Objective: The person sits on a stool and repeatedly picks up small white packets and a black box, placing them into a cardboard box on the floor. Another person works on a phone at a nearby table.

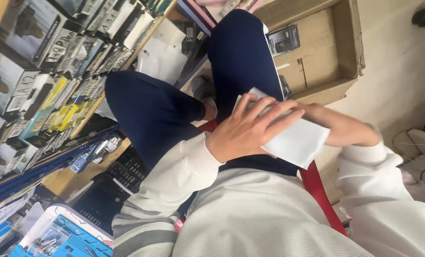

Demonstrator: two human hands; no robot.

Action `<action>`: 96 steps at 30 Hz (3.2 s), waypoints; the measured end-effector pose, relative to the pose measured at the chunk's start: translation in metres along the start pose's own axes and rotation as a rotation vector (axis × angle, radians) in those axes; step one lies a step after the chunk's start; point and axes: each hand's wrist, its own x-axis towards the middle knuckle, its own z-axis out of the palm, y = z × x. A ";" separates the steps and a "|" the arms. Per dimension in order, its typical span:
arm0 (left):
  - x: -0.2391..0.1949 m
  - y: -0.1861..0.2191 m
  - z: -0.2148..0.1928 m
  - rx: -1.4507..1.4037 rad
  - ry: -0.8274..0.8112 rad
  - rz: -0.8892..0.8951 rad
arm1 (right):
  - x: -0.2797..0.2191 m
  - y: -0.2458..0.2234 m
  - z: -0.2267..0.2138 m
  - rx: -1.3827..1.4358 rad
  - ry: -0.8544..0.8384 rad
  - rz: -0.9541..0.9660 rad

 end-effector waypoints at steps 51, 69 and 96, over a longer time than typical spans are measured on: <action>-0.132 0.029 0.033 -2.539 0.328 -0.943 | 0.109 0.361 0.012 -0.687 0.246 0.212; -0.137 -0.001 -0.014 -2.345 1.442 -0.967 | 0.042 -0.066 0.036 0.361 0.283 -0.232; -0.194 -0.008 -0.006 -1.067 1.411 -1.105 | 0.134 -0.106 0.182 -0.202 -0.049 -0.186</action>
